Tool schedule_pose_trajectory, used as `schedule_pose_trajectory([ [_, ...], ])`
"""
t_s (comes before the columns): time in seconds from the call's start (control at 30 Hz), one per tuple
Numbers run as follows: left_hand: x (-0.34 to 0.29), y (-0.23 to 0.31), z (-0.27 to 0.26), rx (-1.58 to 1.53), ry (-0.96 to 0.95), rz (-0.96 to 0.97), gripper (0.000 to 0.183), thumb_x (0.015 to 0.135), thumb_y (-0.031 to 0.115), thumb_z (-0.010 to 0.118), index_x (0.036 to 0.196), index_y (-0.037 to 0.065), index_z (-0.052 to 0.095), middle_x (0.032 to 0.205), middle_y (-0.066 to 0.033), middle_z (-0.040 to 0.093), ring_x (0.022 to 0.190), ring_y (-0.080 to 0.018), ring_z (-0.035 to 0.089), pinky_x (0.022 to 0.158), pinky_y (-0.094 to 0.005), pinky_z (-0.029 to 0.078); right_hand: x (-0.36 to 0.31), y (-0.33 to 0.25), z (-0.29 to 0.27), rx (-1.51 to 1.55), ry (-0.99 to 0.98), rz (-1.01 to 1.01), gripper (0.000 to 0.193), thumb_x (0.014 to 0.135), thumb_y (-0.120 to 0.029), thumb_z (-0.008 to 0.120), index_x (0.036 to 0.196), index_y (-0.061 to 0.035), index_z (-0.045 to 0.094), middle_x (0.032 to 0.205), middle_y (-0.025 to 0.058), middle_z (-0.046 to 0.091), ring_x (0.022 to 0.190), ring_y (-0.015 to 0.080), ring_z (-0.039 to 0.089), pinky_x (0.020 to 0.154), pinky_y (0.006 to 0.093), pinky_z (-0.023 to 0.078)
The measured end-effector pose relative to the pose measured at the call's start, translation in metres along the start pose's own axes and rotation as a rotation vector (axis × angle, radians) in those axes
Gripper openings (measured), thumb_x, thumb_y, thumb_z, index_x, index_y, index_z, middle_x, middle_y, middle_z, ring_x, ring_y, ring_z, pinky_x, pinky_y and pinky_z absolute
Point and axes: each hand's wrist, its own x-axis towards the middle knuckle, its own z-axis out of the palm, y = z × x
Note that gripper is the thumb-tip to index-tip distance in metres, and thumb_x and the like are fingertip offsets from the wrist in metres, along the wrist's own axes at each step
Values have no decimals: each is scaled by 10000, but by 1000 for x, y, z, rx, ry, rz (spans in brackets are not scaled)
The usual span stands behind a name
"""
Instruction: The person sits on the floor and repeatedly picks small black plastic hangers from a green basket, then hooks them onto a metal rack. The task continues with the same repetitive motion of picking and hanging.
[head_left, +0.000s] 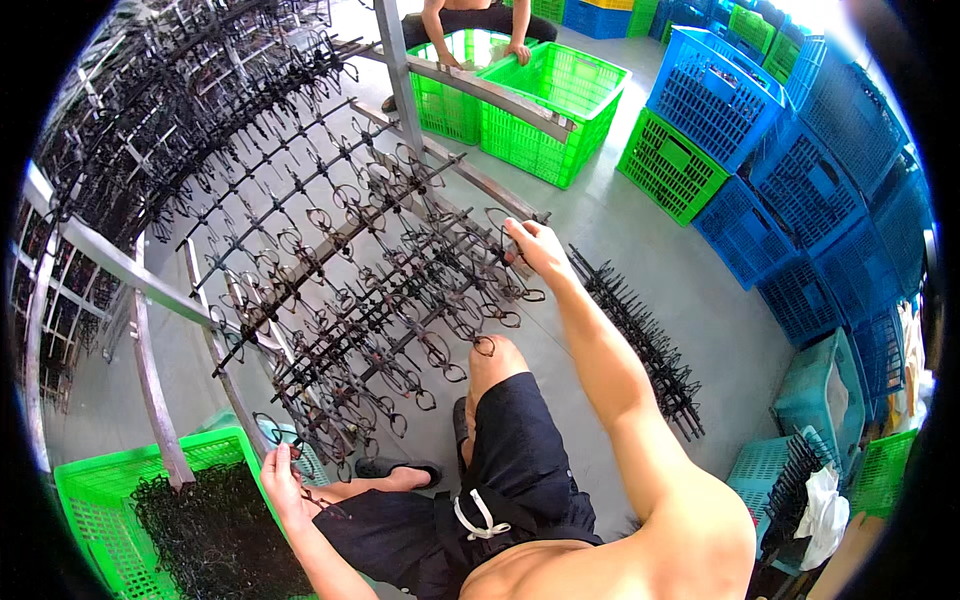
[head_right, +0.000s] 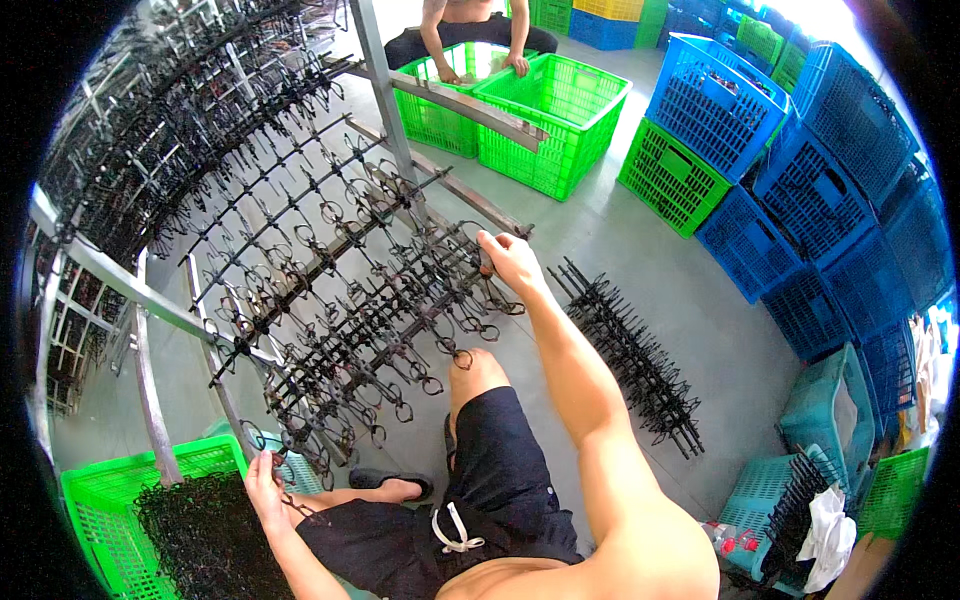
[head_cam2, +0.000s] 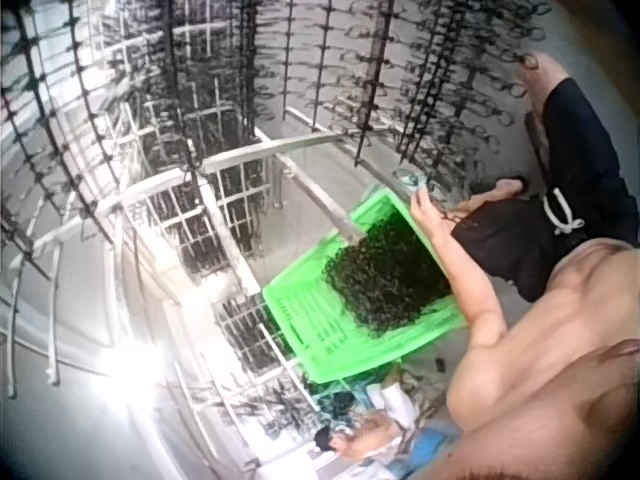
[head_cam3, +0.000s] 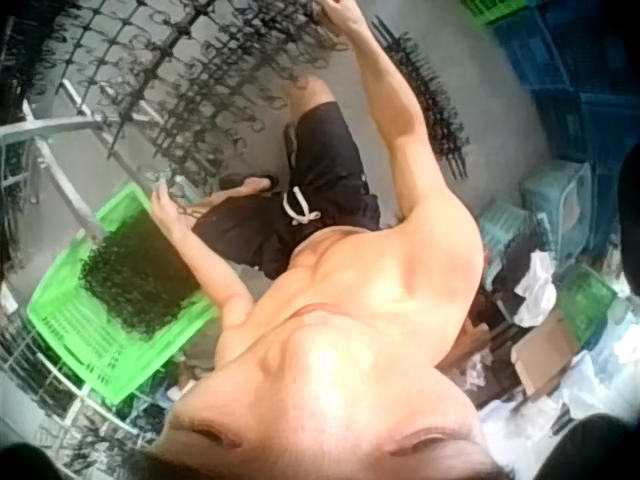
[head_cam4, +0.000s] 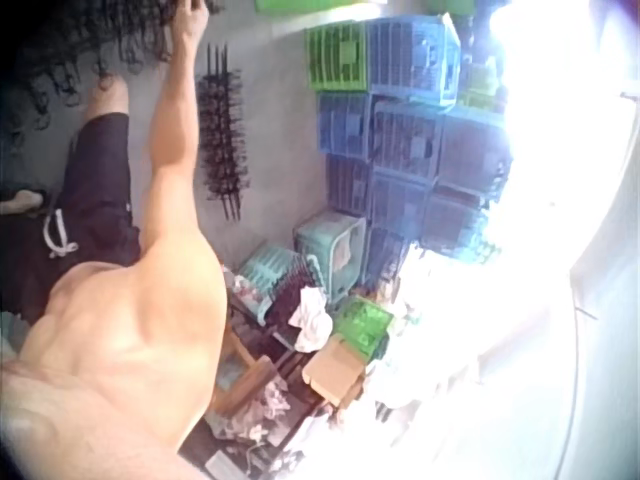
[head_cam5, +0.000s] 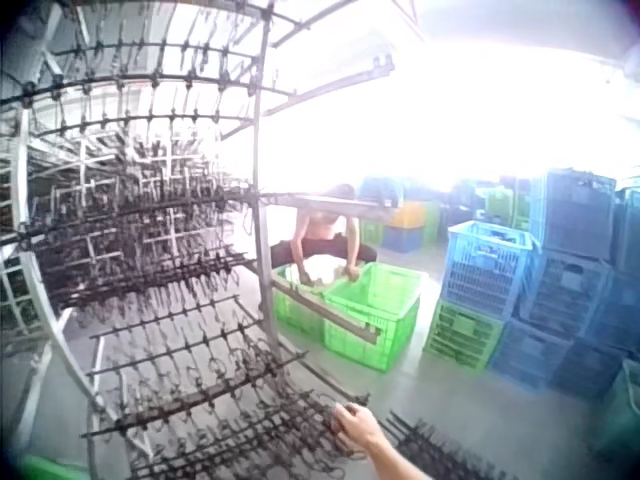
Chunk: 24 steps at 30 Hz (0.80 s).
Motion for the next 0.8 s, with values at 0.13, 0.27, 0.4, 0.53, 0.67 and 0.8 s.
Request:
schedule_pose_trajectory([
  [0.13, -14, 3, -5, 105, -73, -31, 213, 872, 233, 581, 843, 26, 622, 674, 38, 552, 494, -21, 382, 409, -184, 277, 18, -1, -14, -255, -87, 94, 516, 794, -545, 548, 825, -34, 613, 579, 56, 592, 550, 132, 548, 561, 287, 436],
  [0.27, -42, -1, -31, -261, 96, -78, 85, 845, 103, 533, 849, 33, 580, 729, 5, 517, 516, -32, 381, 426, -182, 292, -1, 32, -19, -325, -2, 26, 462, 804, -453, 578, 910, -7, 629, 780, 104, 645, 754, 139, 593, 703, 299, 454],
  [0.4, -83, 2, -50, -634, -26, 9, 188, 757, -12, 469, 935, 8, 529, 855, -48, 507, 655, -91, 453, 535, -192, 353, -21, 113, -34, -51, 37, -48, 153, 813, -122, 609, 943, -52, 645, 901, 48, 649, 845, 118, 577, 792, 252, 446],
  [0.53, -78, 27, -40, -958, -337, 110, 176, 863, -21, 457, 1016, 23, 532, 979, -88, 562, 789, -134, 510, 620, -226, 410, -18, 154, -36, 179, 1, 187, 238, 846, -207, 544, 1073, -137, 549, 867, 0, 569, 639, 104, 505, 544, 247, 412],
  [0.67, -80, 39, -28, -961, 7, 24, 110, 843, -21, 535, 941, 22, 562, 857, -75, 570, 702, -127, 518, 593, -222, 424, -19, 153, 7, 211, 45, 293, 287, 874, -218, 529, 1157, -168, 525, 904, -5, 585, 691, 99, 553, 562, 240, 434],
  [0.8, -72, 30, -17, -840, 86, 27, 66, 857, 3, 548, 915, 33, 558, 818, -47, 571, 602, -75, 497, 522, -179, 398, -25, 158, -9, -81, 263, 229, 288, 872, -166, 505, 1143, -68, 513, 916, 35, 579, 709, 148, 553, 600, 269, 444],
])
